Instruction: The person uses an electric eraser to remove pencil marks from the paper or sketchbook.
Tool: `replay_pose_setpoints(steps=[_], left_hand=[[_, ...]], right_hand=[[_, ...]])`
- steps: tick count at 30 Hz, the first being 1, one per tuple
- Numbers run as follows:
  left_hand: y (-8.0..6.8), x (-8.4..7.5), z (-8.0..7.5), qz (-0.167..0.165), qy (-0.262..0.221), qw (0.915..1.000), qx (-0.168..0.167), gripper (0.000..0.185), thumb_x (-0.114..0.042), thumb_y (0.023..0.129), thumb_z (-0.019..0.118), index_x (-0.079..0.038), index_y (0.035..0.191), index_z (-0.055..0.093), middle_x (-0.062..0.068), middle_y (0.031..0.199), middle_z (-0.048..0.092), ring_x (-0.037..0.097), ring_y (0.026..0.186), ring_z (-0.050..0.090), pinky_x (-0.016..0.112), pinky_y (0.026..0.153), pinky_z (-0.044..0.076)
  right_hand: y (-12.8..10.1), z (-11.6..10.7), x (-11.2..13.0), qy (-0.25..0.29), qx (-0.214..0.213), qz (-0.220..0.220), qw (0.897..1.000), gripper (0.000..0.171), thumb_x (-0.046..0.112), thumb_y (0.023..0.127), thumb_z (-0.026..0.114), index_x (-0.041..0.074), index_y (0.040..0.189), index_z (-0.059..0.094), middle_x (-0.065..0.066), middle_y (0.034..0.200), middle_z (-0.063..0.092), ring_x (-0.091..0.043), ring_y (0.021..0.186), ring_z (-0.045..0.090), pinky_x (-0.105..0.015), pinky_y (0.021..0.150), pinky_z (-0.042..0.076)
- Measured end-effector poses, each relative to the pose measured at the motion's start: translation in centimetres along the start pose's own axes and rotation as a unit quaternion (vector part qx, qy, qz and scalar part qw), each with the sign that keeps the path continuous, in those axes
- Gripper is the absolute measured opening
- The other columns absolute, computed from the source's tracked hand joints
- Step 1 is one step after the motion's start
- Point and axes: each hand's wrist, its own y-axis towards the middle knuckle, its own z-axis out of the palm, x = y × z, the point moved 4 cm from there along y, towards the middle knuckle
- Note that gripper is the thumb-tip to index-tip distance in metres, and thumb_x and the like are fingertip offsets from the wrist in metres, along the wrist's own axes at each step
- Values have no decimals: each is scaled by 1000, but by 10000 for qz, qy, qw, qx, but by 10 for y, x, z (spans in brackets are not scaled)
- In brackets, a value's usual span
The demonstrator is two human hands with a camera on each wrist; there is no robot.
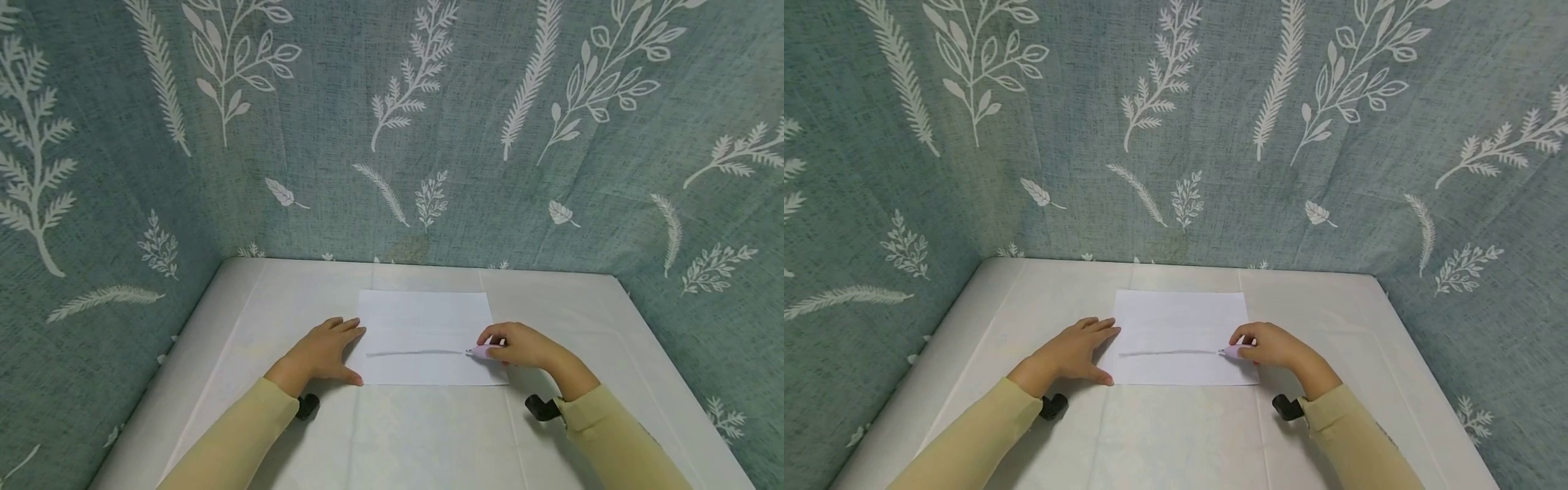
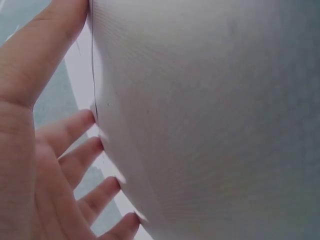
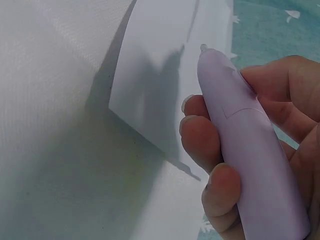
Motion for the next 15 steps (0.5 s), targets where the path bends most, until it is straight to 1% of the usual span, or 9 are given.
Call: replay_pose_setpoints(steps=[4, 8, 13, 15], left_hand=[[-1, 1, 3, -55, -74, 9999, 108, 106, -66, 67, 83, -18, 153, 44, 3, 162, 33, 36, 147, 28, 55, 114, 32], [-1, 0, 7, -102, -75, 9997, 185, 108, -67, 67, 83, -18, 154, 42, 4, 163, 31, 36, 148, 26, 55, 115, 30], [0, 0, 5, -162, -83, 9997, 157, 109, -65, 65, 85, -17, 154, 43, 5, 162, 31, 38, 148, 26, 56, 116, 28], [0, 1, 4, -192, -66, 9996, 180, 109, -65, 66, 84, -18, 154, 42, 5, 163, 31, 37, 148, 25, 56, 116, 28]], right_hand=[[3, 2, 0, -109, 101, -24, 9999, 18, 14, 96, 65, 11, 114, 70, 3, 87, 63, -14, 63, 57, -31, 57, 49], [5, 2, 0, -192, 179, -51, 9996, 19, 14, 96, 66, 11, 114, 71, 3, 82, 64, -12, 62, 56, -29, 57, 48], [9, 0, 2, -262, 203, -159, 9993, 18, 13, 95, 66, 11, 112, 73, 1, 75, 65, -11, 61, 55, -29, 56, 48], [10, 0, 3, -291, 215, -207, 9991, 17, 12, 95, 66, 12, 111, 73, 1, 75, 65, -11, 61, 55, -28, 56, 48]])
